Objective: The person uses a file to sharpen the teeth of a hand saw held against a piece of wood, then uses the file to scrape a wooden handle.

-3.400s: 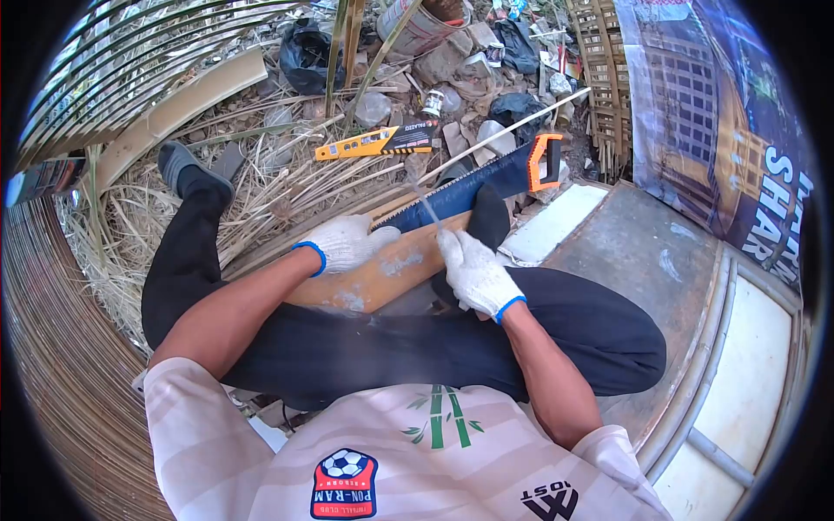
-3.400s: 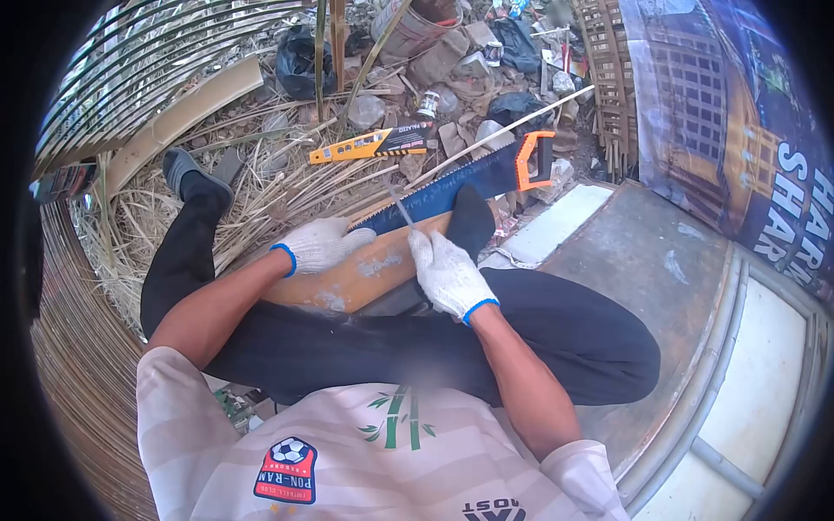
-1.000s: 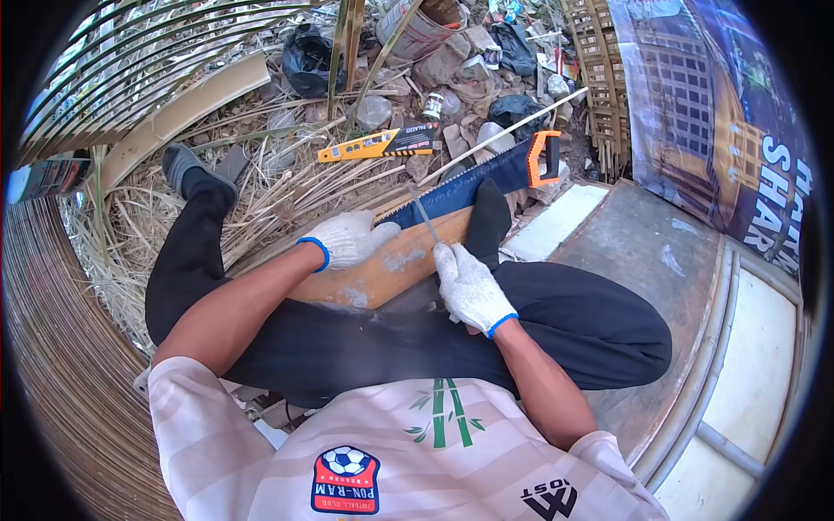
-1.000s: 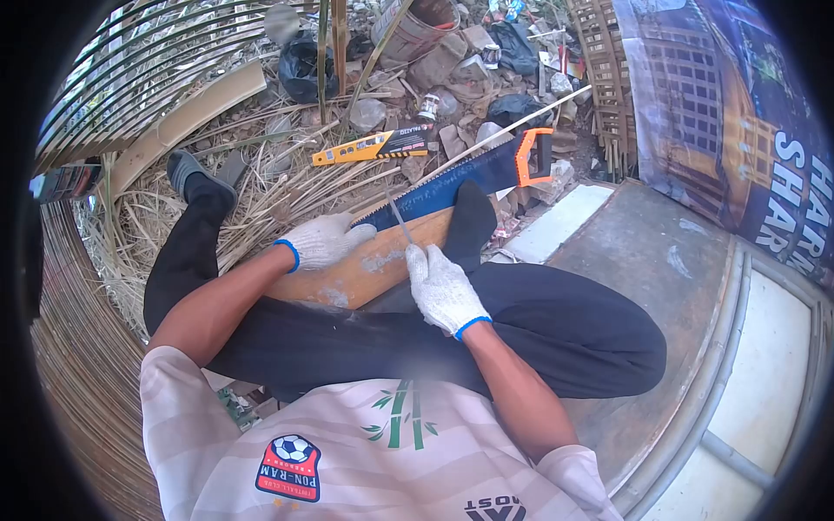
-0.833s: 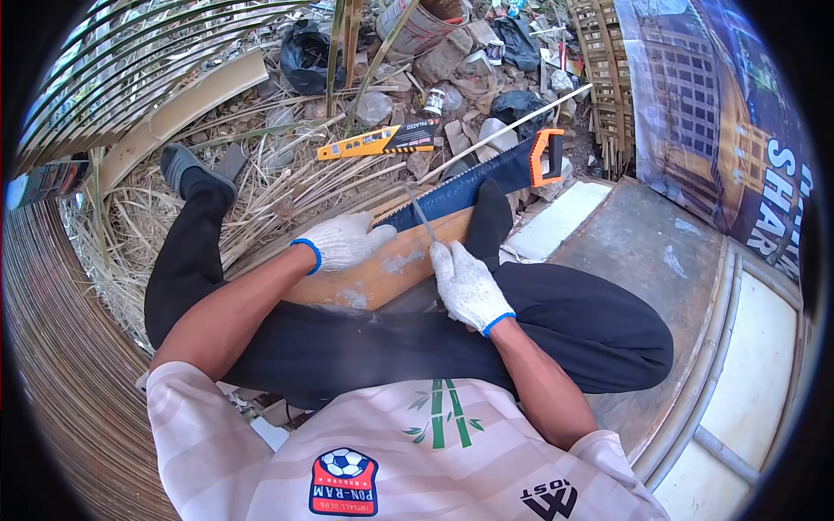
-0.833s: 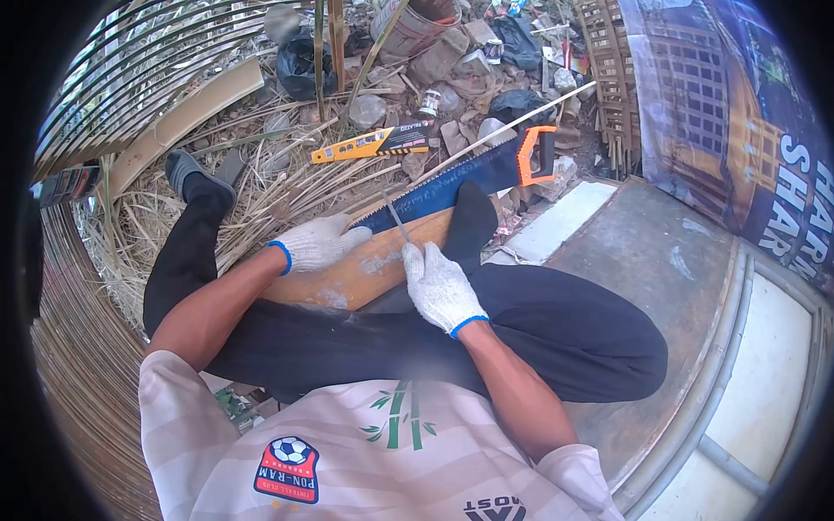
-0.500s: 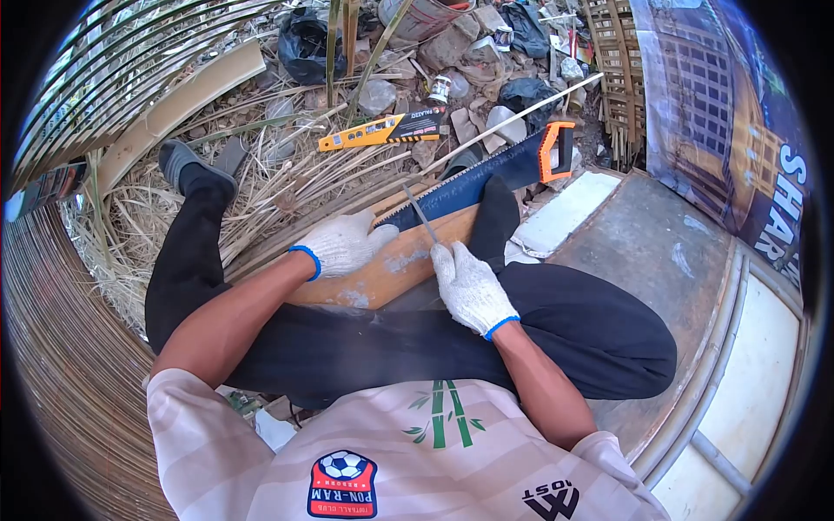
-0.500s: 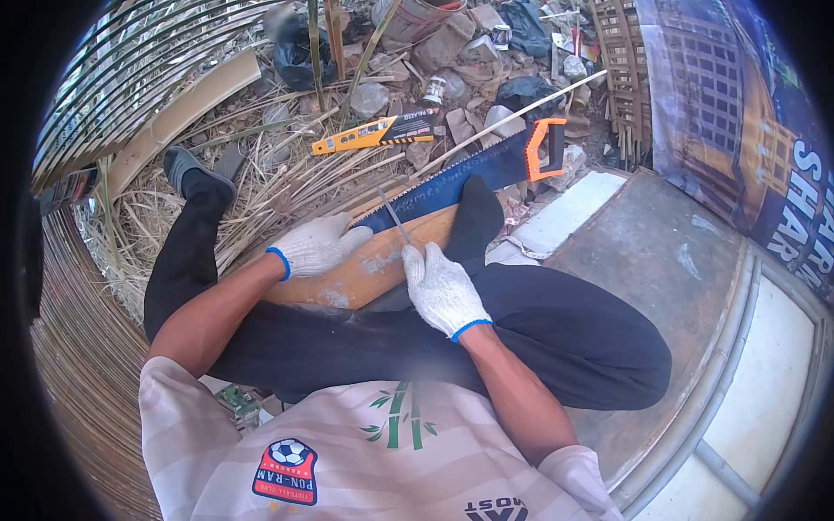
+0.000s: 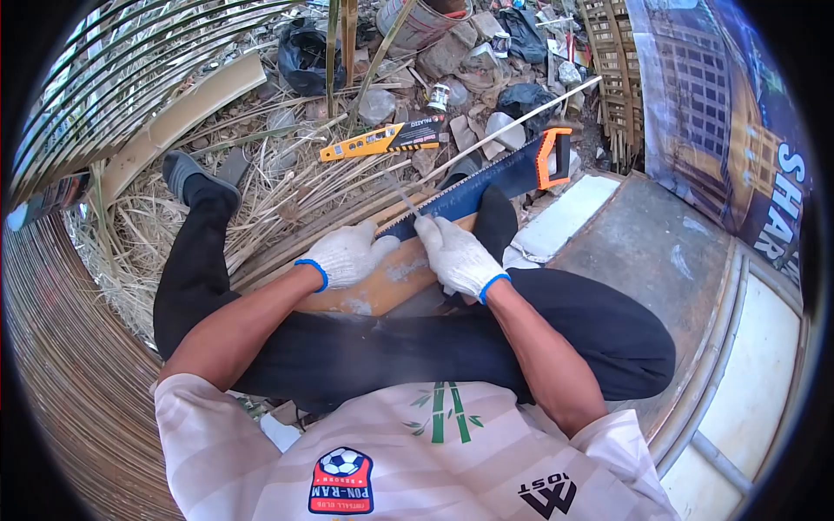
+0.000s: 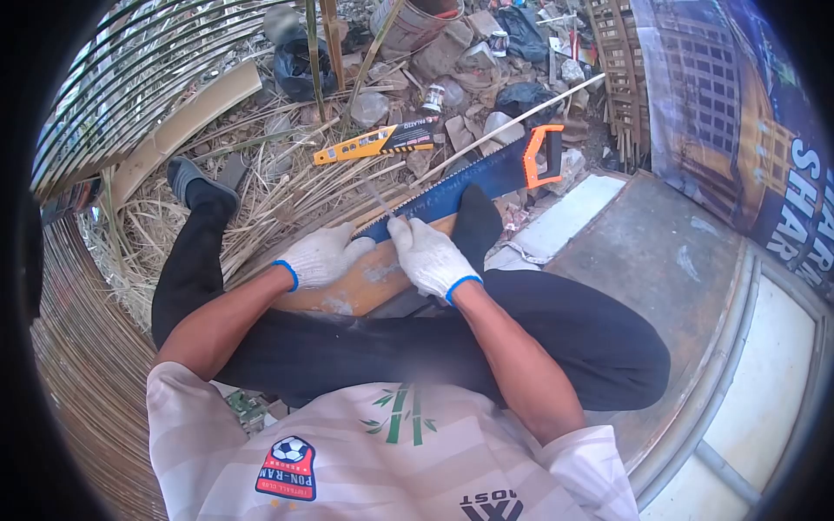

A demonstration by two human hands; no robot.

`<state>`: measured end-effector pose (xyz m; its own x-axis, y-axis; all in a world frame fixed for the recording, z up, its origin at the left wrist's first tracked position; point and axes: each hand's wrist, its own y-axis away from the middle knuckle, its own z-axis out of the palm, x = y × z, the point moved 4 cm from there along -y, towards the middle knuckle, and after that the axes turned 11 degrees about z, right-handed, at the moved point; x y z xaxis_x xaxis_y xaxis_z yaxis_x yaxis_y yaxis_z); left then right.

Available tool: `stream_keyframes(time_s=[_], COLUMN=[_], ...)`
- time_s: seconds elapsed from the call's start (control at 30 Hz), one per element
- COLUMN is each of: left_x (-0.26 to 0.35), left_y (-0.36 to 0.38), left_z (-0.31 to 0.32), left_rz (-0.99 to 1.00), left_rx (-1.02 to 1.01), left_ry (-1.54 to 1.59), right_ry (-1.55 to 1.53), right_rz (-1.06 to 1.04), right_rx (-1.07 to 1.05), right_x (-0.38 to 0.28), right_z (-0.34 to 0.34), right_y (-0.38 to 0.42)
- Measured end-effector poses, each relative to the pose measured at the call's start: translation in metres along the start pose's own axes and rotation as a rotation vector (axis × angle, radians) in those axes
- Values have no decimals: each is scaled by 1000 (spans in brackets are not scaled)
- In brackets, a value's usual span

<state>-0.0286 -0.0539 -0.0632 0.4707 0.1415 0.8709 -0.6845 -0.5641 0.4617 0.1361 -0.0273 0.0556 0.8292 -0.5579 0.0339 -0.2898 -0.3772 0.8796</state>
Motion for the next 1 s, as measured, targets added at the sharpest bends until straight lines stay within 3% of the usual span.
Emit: stream_keyframes(time_s=[0.03, 0.1, 0.17, 0.3, 0.43, 0.53, 0.63, 1.0], left_x=[1, 2, -1, 0, 3, 1, 1, 11], left_y=[-2, -1, 1, -2, 0, -2, -1, 4], left_z=[1, 1, 3, 4, 0, 2, 1, -5], left_rz=[-6, 3, 4, 8, -33, -12, -20, -47], left_rx=[-2, 0, -7, -11, -56, -34, -46, -17], left_ry=[18, 35, 33, 36, 30, 42, 41, 35], right_ry=[-123, -27, 0, 134, 146, 159, 165, 140], right_rz=[186, -65, -168, -116, -74, -167, -75, -55], right_rx=[-120, 108, 188, 205, 185, 213, 202, 166], right_x=[0, 18, 27, 38, 52, 48, 57, 63], right_z=[-6, 4, 7, 18, 26, 19, 21, 20], right_y=[5, -2, 7, 15, 12, 27, 20, 25])
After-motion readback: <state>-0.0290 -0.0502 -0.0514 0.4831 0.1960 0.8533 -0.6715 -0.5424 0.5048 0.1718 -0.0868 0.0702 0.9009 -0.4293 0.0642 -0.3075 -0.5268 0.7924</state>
